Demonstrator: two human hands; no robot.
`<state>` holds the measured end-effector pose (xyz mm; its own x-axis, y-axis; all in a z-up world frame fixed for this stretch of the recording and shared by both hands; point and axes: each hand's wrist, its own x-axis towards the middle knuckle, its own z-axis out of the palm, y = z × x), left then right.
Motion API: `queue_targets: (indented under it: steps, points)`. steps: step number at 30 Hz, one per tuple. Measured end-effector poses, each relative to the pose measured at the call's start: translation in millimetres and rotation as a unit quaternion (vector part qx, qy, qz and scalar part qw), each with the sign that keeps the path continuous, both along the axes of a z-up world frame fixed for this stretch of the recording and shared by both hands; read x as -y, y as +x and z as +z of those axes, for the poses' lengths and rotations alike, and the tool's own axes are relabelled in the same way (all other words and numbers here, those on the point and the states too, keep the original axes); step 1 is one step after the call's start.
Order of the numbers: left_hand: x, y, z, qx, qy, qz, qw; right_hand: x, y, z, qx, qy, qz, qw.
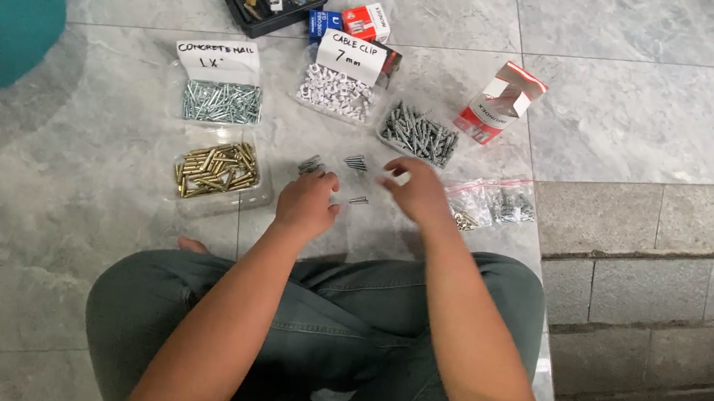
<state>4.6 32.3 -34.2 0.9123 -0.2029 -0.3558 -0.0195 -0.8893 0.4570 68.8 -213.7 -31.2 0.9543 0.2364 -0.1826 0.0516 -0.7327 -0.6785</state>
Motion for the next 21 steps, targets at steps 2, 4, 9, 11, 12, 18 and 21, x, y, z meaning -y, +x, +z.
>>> queue_targets:
  steps: [2,4,9,11,12,18,21]
  points:
    - [5,0,14,-0.013,-0.013,0.005,1.0,27,25,-15,-0.006,-0.02,-0.033,0.999]
    - [9,1,16,-0.024,-0.026,0.011,0.999,48,48,-28,-0.01,-0.039,-0.065,0.997]
    - [23,-7,2,0.1,-0.079,-0.014,0.992,52,81,-61,0.092,-0.068,-0.103,0.988]
    - [29,-7,8,0.088,-0.086,-0.021,0.992,22,64,-32,0.09,-0.034,-0.072,0.993]
    - [31,-6,12,0.078,-0.091,-0.027,0.992,6,57,-18,0.089,0.002,-0.04,0.995]
    - [39,-12,28,0.063,-0.081,-0.067,0.992,9,63,-46,0.039,-0.089,0.025,0.995]
    - [40,-13,32,0.044,-0.087,-0.07,0.993,8,60,-50,0.055,-0.044,-0.005,0.998]
